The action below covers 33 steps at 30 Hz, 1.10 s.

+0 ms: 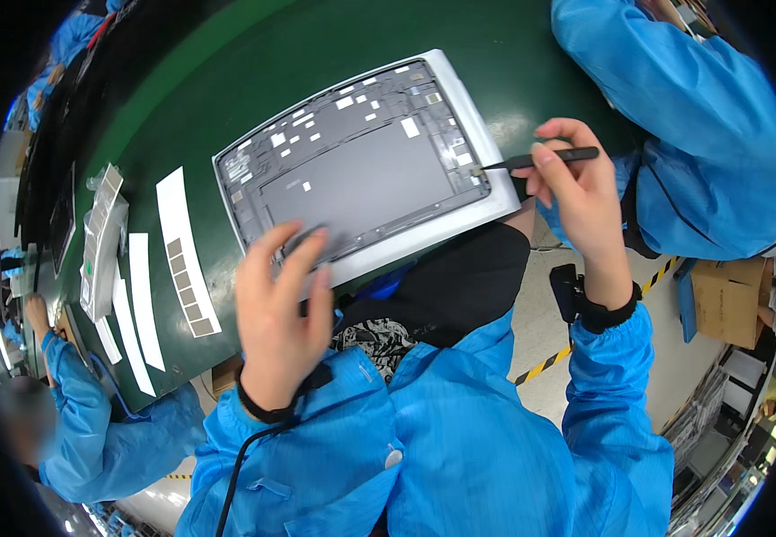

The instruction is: Assembling electronic device shells and applying internal components or labels.

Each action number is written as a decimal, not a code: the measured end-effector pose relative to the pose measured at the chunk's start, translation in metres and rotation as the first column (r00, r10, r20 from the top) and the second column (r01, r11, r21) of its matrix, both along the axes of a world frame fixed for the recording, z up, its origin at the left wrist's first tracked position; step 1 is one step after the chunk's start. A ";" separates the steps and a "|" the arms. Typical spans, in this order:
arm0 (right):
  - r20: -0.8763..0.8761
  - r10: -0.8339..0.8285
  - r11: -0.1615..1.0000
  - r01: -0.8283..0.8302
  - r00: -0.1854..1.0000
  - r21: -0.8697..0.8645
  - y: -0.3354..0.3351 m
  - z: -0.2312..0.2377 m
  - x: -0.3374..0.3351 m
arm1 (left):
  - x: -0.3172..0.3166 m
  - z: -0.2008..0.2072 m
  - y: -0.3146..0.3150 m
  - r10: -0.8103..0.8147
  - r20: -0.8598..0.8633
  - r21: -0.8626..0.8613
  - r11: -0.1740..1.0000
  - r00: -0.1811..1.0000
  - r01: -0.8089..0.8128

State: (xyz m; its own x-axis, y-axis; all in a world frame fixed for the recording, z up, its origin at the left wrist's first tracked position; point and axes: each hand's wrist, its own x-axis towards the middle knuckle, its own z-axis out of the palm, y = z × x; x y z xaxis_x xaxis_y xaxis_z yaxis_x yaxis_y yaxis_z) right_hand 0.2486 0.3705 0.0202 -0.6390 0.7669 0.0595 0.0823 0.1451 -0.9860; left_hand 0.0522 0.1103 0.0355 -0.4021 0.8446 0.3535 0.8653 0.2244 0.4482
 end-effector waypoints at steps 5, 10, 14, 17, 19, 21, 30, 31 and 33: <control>0.012 0.061 0.997 -0.061 0.998 -0.053 0.002 0.002 -0.020 | 0.026 -0.008 0.057 -0.130 0.046 0.042 0.991 0.990 0.128; 0.016 0.086 0.996 -0.086 0.996 -0.027 0.009 0.002 -0.020 | 0.032 -0.012 0.079 -0.105 0.103 0.005 0.994 0.989 0.105; 0.022 0.083 0.996 -0.083 0.996 -0.034 0.009 0.004 -0.021 | 0.029 -0.023 0.085 -0.094 0.115 -0.081 0.991 0.989 0.103; 0.037 0.064 0.998 -0.063 0.997 -0.021 0.005 0.005 -0.023 | 0.028 -0.024 0.086 -0.095 0.099 -0.098 0.990 0.991 0.104; 0.037 0.052 0.999 -0.052 0.998 -0.003 0.003 0.005 -0.025 | 0.028 -0.024 0.086 -0.096 0.093 -0.101 0.989 0.991 0.106; 0.061 0.013 1.000 -0.013 0.998 -0.002 0.002 0.005 -0.025 | 0.027 -0.023 0.086 -0.097 0.086 -0.106 0.989 0.992 0.106; 0.068 -0.077 0.996 0.079 0.995 -0.029 -0.007 0.007 -0.029 | 0.025 -0.023 0.085 -0.119 0.083 -0.098 0.987 0.989 0.127; 0.066 -0.077 0.997 0.079 0.995 -0.027 -0.006 0.007 -0.030 | 0.025 -0.023 0.085 -0.123 0.081 -0.094 0.987 0.989 0.130; 0.048 -0.058 0.998 0.059 0.997 -0.008 -0.005 0.009 -0.031 | 0.025 -0.023 0.085 -0.127 0.078 -0.088 0.987 0.989 0.133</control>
State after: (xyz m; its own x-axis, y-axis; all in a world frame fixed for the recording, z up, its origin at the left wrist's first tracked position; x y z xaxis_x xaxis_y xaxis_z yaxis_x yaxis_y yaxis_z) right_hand 0.2178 0.3658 0.0289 -0.5948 0.8036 0.0225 0.1379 0.1296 -0.9819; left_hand 0.0771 0.1957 0.0122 -0.3084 0.9191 0.2455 0.8562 0.1557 0.4926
